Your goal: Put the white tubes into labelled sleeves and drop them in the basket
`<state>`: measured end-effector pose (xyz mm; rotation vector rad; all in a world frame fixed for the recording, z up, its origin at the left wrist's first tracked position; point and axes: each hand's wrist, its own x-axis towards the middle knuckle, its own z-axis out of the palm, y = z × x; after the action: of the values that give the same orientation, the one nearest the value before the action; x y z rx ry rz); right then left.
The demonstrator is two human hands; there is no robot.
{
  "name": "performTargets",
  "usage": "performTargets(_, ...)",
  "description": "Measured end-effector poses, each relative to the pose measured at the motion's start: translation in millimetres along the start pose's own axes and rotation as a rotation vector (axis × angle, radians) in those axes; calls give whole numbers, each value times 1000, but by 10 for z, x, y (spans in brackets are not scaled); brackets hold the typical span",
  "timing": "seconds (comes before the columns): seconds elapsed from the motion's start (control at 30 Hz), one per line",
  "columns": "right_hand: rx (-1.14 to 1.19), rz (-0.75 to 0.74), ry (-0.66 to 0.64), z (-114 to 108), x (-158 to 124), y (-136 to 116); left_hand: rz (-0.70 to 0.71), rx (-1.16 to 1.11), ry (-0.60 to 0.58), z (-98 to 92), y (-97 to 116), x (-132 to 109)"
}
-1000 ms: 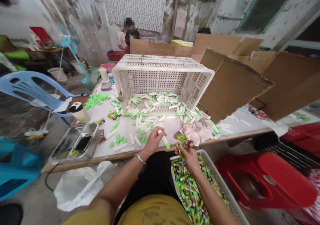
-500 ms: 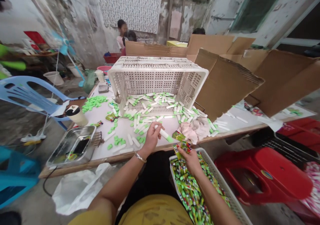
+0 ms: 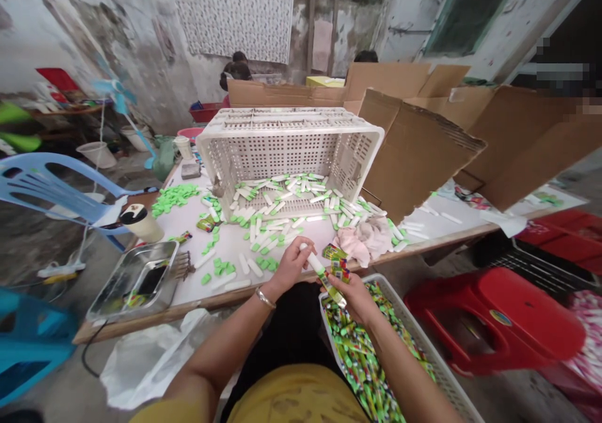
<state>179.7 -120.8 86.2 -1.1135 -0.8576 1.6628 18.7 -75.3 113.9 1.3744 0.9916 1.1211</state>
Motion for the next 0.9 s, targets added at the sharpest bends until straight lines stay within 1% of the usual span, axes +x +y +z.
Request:
performTargets(0.07,38,46,-38,9,-18,-31,-37,29,-13,12,-18,-20)
performTargets(0.17,50,82,-35,16,-33,-58,-60,162,-18,26,-75,-50)
performTargets(0.27,56,101,-32,16,-25,-62,-18,297,9,37,-124,-80)
performTargets(0.43,62,84,-37,30,12,-67,34,392,25,70,-104,-149)
performTargets(0.53,69,72,-41,70,23,-73,24,404,-9,118,-78,-216)
performTargets(0.63,68,45,-76,108,22,-92,-30,331,-84,161,-76,-284)
performTargets(0.7,59,60,-117,106,17,-117,-47,285,-102,159,-79,-309)
performTargets(0.77,33,110,-159,77,16,-147,-28,278,-48,133,-78,-312)
performTargets(0.83,2,140,-174,33,25,-167,4,308,41,115,-81,-311)
performTargets(0.87,-11,139,-171,11,32,-169,15,331,70,120,-88,-314)
performTargets(0.9,-20,123,-156,-11,38,-166,23,358,72,137,-100,-323)
